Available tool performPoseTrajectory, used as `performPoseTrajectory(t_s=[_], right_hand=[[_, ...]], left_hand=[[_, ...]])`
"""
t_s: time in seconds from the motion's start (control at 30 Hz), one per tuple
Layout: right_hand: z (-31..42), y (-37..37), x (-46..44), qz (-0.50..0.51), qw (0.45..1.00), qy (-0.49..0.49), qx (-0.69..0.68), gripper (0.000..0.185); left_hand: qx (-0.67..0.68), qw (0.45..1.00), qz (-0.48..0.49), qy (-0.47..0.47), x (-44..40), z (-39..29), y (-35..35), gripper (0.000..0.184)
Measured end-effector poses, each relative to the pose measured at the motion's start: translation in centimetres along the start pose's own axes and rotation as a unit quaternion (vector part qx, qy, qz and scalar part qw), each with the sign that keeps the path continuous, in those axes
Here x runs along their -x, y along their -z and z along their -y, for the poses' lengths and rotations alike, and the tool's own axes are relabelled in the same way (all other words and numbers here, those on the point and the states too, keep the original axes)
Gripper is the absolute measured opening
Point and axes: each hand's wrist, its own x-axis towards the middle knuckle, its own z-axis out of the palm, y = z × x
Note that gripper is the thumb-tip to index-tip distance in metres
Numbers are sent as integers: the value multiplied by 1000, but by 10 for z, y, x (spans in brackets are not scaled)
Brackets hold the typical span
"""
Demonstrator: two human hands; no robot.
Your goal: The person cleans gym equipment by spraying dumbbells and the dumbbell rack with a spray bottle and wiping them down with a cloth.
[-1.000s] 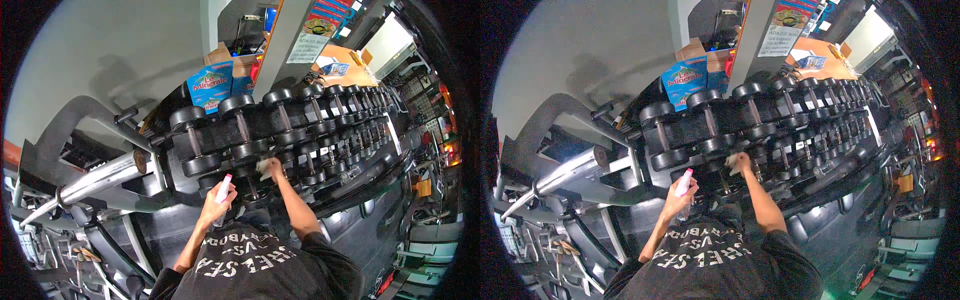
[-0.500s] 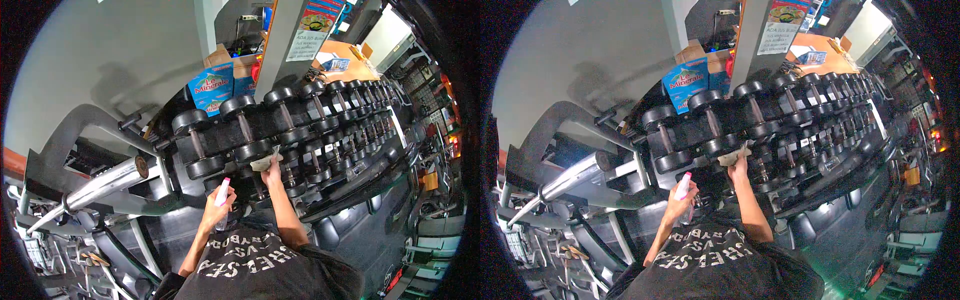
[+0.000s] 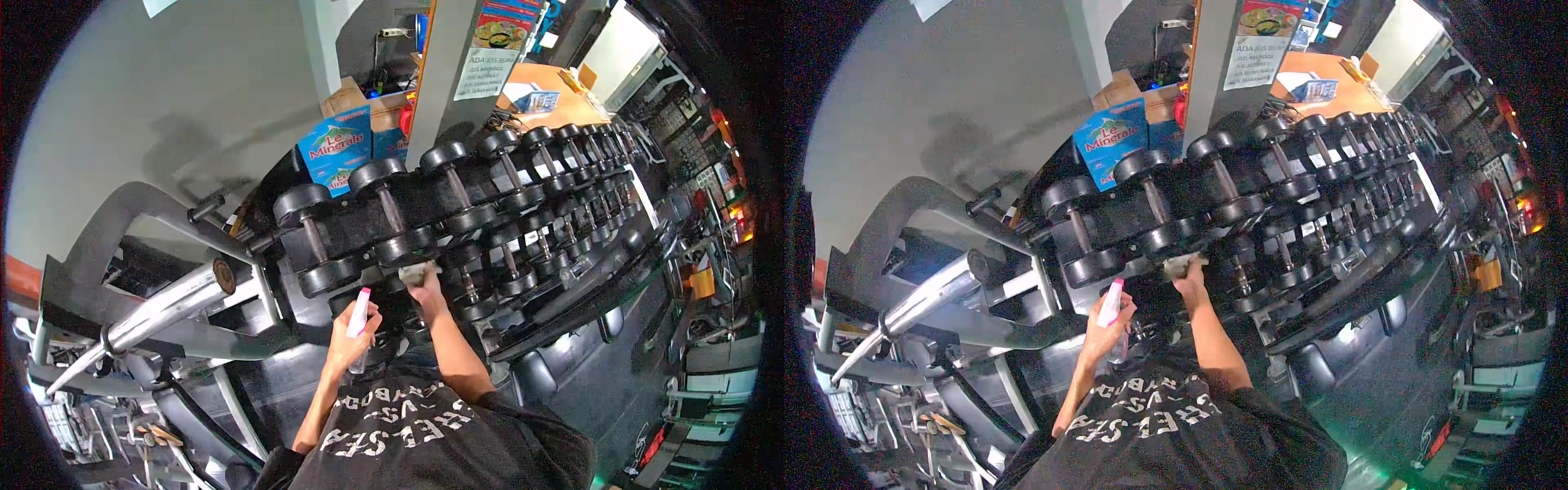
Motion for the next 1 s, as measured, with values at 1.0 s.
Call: performPoseTrajectory(t_s=[1.0], right_hand=[[-19,-28,20,43,988,-127,83,28]], left_hand=[[12,998,-62,10,26,11,4,18]])
